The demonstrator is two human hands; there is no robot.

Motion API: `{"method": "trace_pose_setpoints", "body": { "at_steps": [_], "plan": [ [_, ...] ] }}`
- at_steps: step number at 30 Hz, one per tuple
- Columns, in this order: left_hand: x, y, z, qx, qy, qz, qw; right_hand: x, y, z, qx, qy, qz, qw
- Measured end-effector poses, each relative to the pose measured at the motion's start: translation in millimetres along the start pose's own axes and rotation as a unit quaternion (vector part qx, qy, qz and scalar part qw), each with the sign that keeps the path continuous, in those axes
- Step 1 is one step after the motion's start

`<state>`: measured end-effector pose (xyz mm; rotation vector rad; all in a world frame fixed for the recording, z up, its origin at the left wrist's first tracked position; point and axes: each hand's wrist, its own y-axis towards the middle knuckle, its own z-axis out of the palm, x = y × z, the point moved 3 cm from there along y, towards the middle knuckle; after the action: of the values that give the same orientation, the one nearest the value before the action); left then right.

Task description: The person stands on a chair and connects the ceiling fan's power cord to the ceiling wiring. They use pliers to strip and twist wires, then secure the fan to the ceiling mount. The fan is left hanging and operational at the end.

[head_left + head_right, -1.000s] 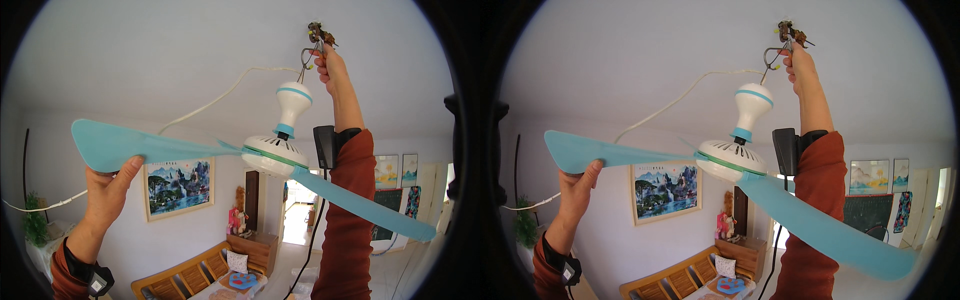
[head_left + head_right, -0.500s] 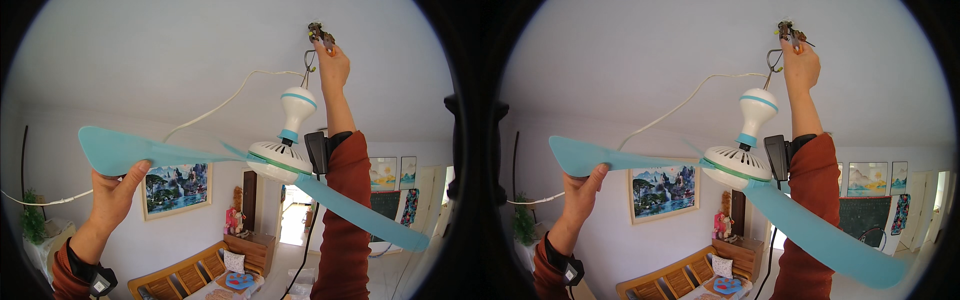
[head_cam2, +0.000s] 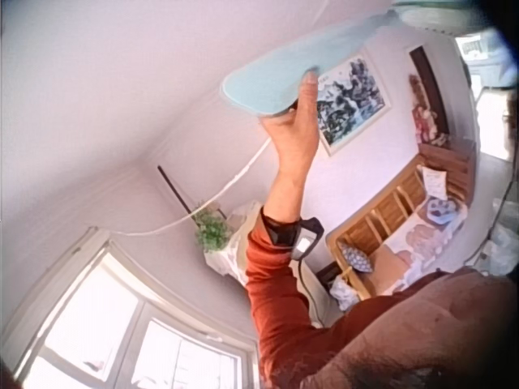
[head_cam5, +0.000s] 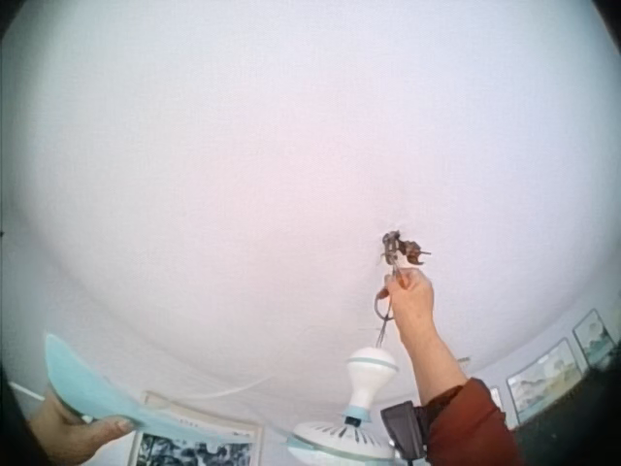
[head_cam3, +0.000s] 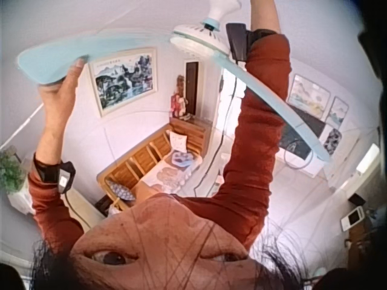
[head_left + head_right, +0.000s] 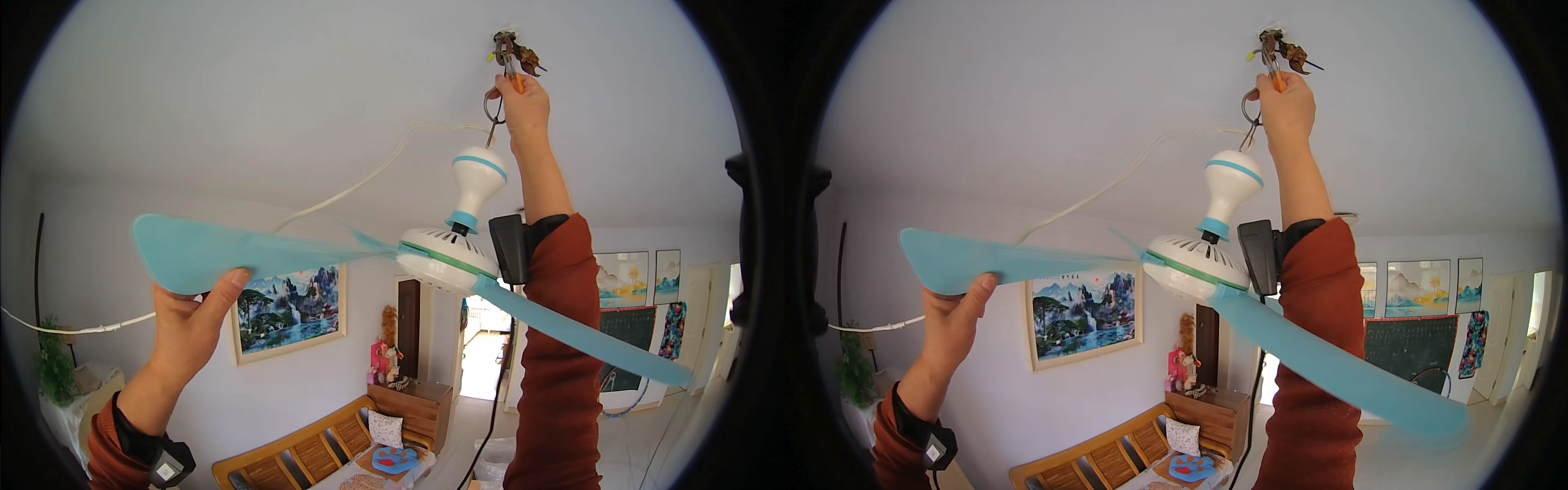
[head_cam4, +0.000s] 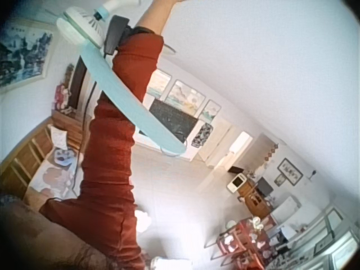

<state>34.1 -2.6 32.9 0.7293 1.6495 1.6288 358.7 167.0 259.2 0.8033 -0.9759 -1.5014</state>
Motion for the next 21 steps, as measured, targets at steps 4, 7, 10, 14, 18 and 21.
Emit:
{"method": "trace_pose_setpoints", "body": {
  "at_steps": [4, 7, 10, 14, 18, 21],
  "plan": [
    [-0.3, 0.3, 13.9, -0.024, 0.017, 0.006, 1.000, -7.5, -1.6, -2.8, -0.081, -0.131, -0.073, 0.985],
    [1.8, 4.2, 8.1, -0.019, -0.014, -0.022, 0.999, -7.6, -4.8, -4.0, -0.058, -0.042, -0.054, 0.996],
    [7.6, 2.1, 2.7, 0.002, -0.001, -0.066, 0.998, -5.9, -10.5, -9.7, 0.040, 0.065, 0.030, 0.997],
    [10.2, 2.3, 1.8, 0.009, -0.013, -0.024, 1.000, 2.4, -17.1, -8.7, 0.147, 0.106, 0.082, 0.980],
    [13.1, 3.1, -1.6, 0.003, -0.017, -0.025, 1.000, 5.9, -23.5, -0.4, 0.224, 0.173, 0.097, 0.954],
    [11.9, 3.4, -4.3, -0.002, -0.002, -0.018, 1.000, 3.6, -26.6, 7.3, 0.221, 0.177, 0.096, 0.954]
  ]
}}
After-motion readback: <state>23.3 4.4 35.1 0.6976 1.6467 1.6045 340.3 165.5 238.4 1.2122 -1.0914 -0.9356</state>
